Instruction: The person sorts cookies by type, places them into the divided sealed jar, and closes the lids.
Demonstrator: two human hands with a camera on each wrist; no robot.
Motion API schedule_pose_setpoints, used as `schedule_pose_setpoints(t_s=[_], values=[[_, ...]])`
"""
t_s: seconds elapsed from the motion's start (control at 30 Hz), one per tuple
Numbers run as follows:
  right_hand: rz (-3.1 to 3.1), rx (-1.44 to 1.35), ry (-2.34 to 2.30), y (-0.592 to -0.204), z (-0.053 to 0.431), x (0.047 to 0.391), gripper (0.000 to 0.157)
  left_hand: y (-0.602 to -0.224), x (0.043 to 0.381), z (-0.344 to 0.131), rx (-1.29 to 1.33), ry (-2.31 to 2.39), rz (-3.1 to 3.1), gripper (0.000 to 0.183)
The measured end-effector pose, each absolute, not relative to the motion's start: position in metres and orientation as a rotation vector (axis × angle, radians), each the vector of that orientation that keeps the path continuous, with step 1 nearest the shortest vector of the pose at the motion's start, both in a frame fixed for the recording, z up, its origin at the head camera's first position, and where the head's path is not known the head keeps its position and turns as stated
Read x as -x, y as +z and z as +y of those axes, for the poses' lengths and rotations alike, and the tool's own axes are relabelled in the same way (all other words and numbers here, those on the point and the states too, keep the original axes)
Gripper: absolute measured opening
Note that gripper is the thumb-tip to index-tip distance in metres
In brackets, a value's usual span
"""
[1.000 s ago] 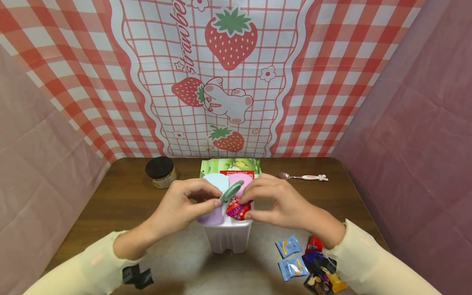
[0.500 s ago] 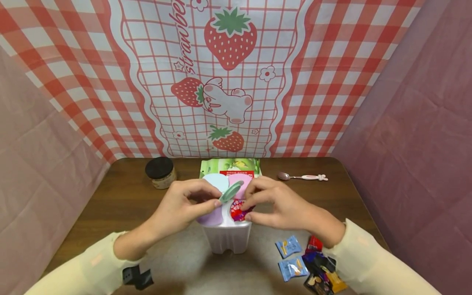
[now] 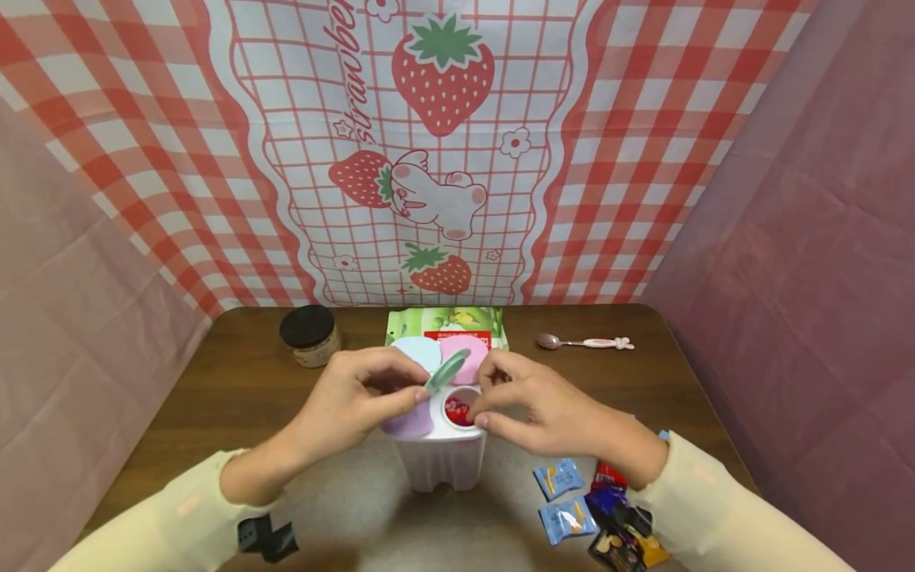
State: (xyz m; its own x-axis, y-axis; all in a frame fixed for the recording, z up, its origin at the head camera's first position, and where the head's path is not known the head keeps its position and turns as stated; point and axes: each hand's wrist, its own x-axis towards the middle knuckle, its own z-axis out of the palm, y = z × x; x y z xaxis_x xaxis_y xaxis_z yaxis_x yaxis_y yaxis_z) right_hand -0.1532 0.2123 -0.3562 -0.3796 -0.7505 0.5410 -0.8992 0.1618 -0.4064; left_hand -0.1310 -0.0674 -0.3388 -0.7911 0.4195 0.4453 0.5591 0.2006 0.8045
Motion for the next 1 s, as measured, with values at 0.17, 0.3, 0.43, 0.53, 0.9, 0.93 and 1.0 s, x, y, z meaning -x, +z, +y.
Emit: schedule_pose_setpoints(t_s=[0.17,0.3,0.43,0.53,0.9,0.93,1.0], values=[[-2.229,-1.568,1.061,-0.355,0.213,0.152,0.030,-0.339,0.131,-0.068,0.964,-1.651,-2.323,0.012],[-2.237,-1.538,1.088,-0.352,0.217,0.152,0.034,-0.338,0.131,-0.068,0.966,-1.642,-2.318,0.012],[-2.269,-1.511,1.065,-0.349,0.226,0.152,0.037,-0.338,0.131,-0.068,0.961,-1.636,-2.313,0.012],[-2.318,-1.463,1.042,-0.349,0.240,0.151,0.041,-0.338,0.131,-0.067,0.951,-1.631,-2.317,0.012],[-2.592,-1.175,0.992,-0.382,0.310,0.138,0.045,-0.338,0.131,-0.067,0.953,-1.610,-2.320,0.012],[-2.601,-1.155,0.978,-0.388,0.316,0.137,0.045,-0.338,0.131,-0.067,0.954,-1.609,-2.319,0.012],[-2.620,-1.117,0.955,-0.400,0.328,0.136,0.044,-0.338,0.131,-0.067,0.955,-1.608,-2.317,0.012]])
